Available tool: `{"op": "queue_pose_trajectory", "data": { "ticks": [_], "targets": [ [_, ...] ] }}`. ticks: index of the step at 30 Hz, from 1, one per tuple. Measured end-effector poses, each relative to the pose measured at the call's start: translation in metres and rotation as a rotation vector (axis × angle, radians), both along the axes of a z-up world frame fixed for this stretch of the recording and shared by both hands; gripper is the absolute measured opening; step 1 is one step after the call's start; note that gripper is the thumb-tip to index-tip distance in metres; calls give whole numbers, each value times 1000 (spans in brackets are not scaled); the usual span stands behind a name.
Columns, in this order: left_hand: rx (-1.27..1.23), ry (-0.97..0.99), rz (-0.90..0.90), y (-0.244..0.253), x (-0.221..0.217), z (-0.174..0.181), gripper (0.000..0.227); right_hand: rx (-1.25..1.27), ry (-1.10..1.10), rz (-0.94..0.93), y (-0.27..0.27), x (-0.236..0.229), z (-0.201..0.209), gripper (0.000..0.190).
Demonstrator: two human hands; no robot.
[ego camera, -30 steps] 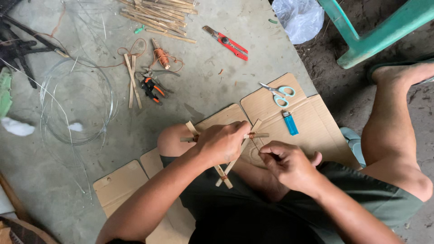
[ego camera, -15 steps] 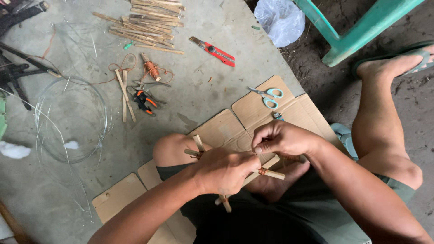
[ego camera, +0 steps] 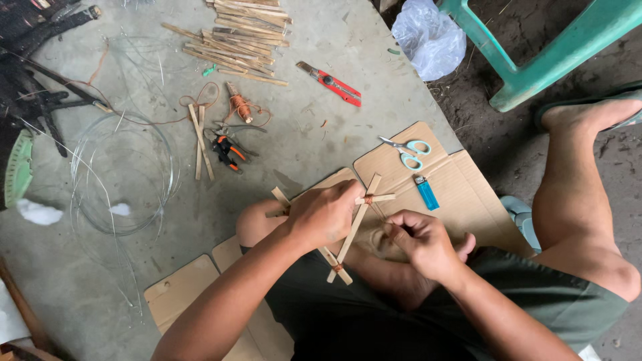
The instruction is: The person assembles a small wooden structure by tying thin wooden sticks together with orange string. They use scissors to cut the string and a lighter to seal the ends, repeating the process to secure multiple joints.
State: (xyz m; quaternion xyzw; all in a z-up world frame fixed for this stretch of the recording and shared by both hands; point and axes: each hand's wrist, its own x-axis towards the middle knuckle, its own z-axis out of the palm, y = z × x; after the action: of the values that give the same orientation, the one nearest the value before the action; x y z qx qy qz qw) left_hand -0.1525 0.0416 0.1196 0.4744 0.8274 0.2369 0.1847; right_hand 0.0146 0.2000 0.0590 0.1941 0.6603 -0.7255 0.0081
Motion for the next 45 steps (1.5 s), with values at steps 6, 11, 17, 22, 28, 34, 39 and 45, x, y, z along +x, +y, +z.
{"op": "queue_pose_trajectory", "data": {
  "ticks": [6, 11, 17, 22, 28, 34, 39, 45],
  "targets": [
    [-143, 17, -242, 2, 6, 6, 30, 525, 167, 238, 22, -1, 61, 11],
    [-50, -12, -455, -7, 28, 24, 22, 354, 129, 360, 51, -20, 48, 5],
    [179, -140, -330, -24, 33, 42, 8, -537, -27, 392, 40, -28, -24, 8],
    [263, -192, -55, -24, 20, 25, 13, -886, -186, 51, 14, -7, -45, 14],
    [147, -11, 43, -15, 12, -1, 12, -284, -109, -88, -10, 2, -11, 13],
    [-94, 126, -159, -16, 6, -1, 18, 492, 77, 155, -4, -3, 60, 13],
    [-35, 217, -444, -25, 22, 8, 17, 672, 96, 371, 20, -21, 87, 13],
    [227, 169, -588, -36, 39, 22, 10, 153, -19, 743, 46, -50, 38, 8]
  ]
}}
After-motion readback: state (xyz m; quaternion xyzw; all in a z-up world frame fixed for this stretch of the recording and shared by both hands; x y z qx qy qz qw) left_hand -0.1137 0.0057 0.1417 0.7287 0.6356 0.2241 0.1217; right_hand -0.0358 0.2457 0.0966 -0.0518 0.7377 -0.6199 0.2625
